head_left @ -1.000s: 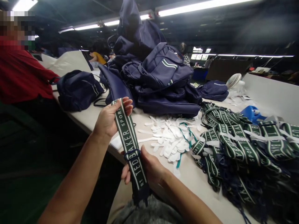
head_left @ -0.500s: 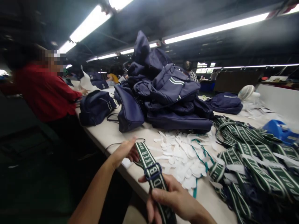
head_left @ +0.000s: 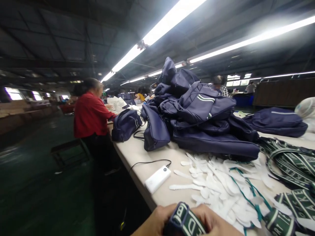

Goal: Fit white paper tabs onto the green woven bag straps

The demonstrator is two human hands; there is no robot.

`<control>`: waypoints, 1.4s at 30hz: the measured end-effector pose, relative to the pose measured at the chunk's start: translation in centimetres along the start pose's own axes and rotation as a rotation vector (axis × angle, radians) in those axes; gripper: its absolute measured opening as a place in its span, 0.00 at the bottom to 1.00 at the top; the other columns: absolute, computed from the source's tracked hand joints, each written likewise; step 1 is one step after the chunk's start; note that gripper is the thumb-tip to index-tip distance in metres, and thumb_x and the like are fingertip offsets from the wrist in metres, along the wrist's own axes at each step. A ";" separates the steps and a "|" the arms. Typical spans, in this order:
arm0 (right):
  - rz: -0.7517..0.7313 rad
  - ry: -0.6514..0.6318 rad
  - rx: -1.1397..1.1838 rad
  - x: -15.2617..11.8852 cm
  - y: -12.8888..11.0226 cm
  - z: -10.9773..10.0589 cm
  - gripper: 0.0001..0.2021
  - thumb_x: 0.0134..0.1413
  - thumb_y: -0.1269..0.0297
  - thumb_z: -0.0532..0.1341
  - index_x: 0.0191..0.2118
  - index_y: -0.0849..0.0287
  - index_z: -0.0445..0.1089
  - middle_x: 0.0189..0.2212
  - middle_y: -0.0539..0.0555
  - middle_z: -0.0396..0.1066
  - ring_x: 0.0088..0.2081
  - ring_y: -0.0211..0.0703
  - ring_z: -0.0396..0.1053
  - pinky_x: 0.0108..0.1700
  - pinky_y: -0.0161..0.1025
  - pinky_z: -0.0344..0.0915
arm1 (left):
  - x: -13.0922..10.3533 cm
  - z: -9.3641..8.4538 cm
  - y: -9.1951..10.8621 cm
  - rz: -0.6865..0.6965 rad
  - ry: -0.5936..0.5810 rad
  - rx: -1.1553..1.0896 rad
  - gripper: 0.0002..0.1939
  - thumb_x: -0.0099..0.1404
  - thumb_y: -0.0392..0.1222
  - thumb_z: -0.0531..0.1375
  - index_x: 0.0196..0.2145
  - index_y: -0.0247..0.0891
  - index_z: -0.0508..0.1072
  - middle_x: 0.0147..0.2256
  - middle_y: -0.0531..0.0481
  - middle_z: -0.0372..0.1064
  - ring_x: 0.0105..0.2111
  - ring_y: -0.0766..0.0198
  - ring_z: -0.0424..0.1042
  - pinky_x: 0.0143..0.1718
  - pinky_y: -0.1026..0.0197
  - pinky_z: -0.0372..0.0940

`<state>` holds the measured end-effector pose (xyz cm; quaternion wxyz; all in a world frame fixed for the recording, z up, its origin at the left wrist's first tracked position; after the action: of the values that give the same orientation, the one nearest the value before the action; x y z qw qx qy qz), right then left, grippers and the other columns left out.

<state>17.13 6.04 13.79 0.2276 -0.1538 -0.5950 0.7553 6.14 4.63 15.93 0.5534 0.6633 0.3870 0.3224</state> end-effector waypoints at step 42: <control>-0.156 0.593 -0.237 -1.3 6.2 -6.3 0.24 0.65 0.49 0.55 0.60 0.54 0.68 0.44 0.55 0.73 0.36 0.42 0.70 0.40 0.41 0.70 | 5.9 -6.6 -4.2 -0.227 0.350 -0.019 0.20 0.48 0.42 0.68 0.40 0.35 0.79 0.20 0.54 0.64 0.19 0.70 0.54 0.18 0.69 0.46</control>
<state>20.43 9.41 6.20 0.4286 -0.3467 -0.5963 0.5835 2.75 13.31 12.94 0.5167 0.5441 0.5464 0.3721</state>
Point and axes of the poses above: each hand's wrist, its own x-axis towards the middle knuckle, its own z-axis out of the palm, y = z × x, the point moved 7 cm from there along x, towards the middle knuckle
